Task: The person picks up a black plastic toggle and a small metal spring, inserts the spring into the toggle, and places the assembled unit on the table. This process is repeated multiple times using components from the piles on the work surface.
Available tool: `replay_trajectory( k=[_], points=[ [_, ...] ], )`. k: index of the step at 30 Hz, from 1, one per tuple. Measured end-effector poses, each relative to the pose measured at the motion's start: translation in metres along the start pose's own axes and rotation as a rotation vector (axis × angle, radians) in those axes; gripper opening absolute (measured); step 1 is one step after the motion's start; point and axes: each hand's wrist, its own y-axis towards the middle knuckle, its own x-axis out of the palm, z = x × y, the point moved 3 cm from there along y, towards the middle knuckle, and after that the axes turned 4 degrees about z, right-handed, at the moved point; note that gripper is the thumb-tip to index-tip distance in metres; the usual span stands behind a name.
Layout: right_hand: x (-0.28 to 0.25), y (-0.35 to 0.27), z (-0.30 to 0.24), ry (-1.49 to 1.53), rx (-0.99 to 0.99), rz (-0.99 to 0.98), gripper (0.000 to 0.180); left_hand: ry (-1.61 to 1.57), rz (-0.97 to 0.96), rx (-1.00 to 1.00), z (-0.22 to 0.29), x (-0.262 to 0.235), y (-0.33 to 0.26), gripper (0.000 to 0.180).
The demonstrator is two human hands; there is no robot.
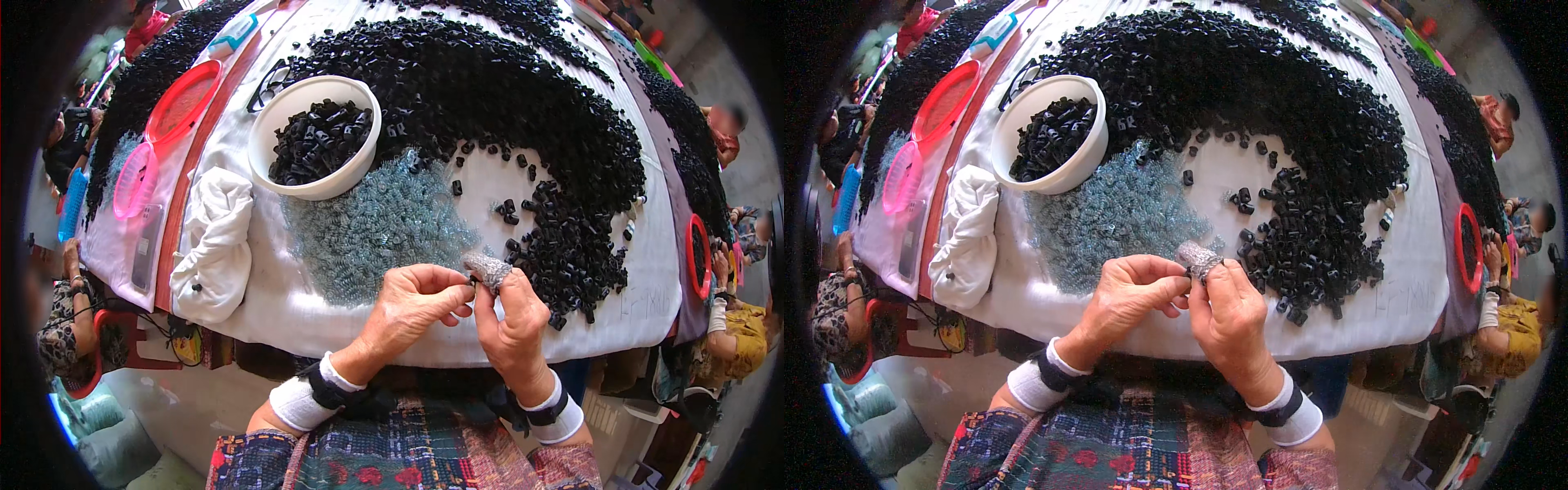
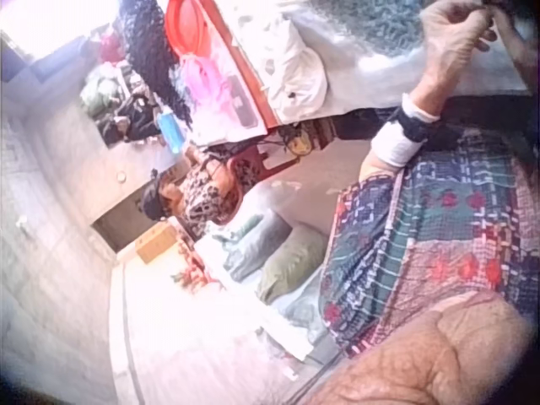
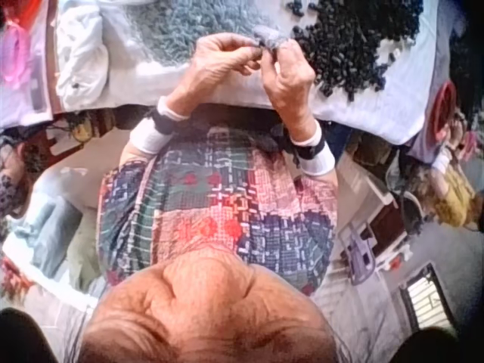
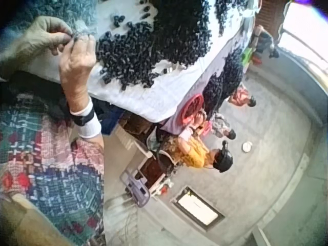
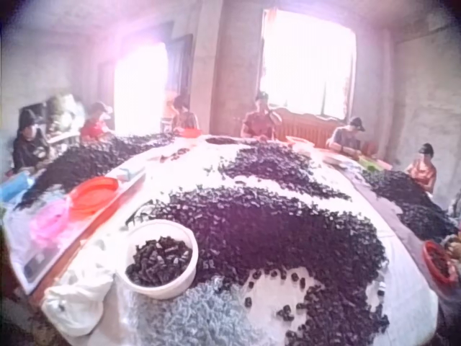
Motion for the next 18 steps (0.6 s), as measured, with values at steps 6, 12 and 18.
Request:
replay_trajectory(
  k=[6,12,18],
  points=[
    [-0.001,0.000,-0.004,-0.004,-0.005,0.005,0.016,-0.009,0.019,-0.048,0.003,0.002,0.001,0.017],
    [-0.006,0.003,-0.008,-0.024,-0.037,-0.061,0.028,-0.043,0.019,-0.052,-0.002,0.001,0.004,0.013],
    [-0.002,0.010,-0.005,-0.127,-0.091,-0.125,0.054,-0.208,-0.019,-0.072,0.000,-0.001,0.005,0.013]
  ],
)
